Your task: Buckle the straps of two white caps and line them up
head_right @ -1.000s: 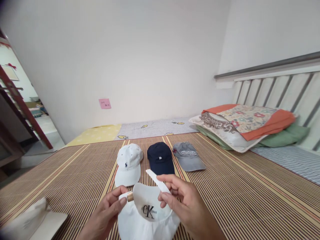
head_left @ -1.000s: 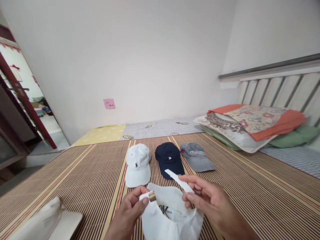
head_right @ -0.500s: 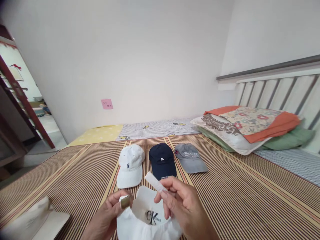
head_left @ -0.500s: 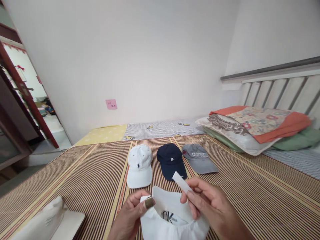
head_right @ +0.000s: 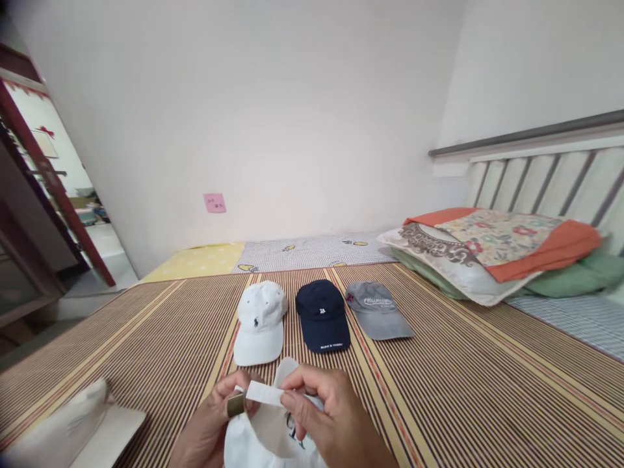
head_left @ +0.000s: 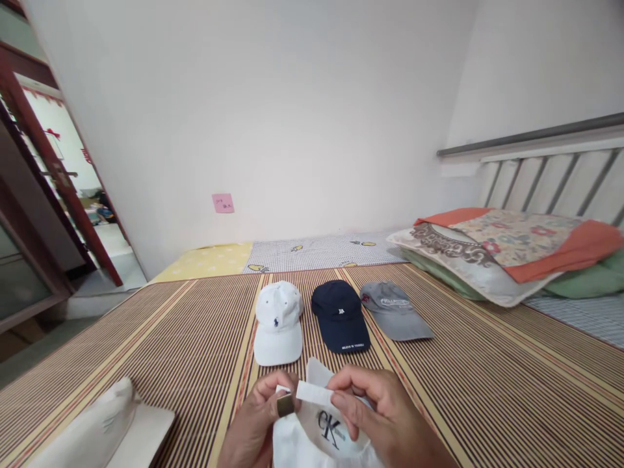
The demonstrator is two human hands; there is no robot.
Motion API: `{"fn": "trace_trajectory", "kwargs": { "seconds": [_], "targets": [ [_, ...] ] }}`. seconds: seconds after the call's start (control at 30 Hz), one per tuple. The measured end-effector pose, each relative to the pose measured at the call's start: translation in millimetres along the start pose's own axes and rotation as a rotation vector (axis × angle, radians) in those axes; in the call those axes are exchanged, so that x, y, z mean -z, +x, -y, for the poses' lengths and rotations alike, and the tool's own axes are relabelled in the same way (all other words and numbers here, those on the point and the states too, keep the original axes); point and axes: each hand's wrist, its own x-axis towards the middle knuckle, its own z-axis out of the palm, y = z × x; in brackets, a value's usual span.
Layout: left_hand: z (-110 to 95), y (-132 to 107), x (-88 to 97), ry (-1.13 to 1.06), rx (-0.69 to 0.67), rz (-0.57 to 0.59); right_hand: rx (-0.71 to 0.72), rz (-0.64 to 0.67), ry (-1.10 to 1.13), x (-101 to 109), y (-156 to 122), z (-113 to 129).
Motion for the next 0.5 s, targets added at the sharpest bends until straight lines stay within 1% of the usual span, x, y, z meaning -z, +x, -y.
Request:
{"fn": "trace_trajectory", "kwargs": {
  "seconds": [0.13, 0.3, 0.5],
  "targets": [
    [0.1, -0.8, -5.0, -0.03, -0.037, 0.022, -0.017, 0.034, 0.01, -4.4, 1.5, -3.4],
    [-0.1, -3.2, -7.8, -0.06, -0.028, 0.019, -0.042, 0.052, 0.024, -6.5, 1.0, -4.8],
    [2.6, -2.0, -4.6, -0.049, -0.005, 0.01, 0.002, 0.013, 0.004, -0.7, 1.3, -6.7]
  ]
}}
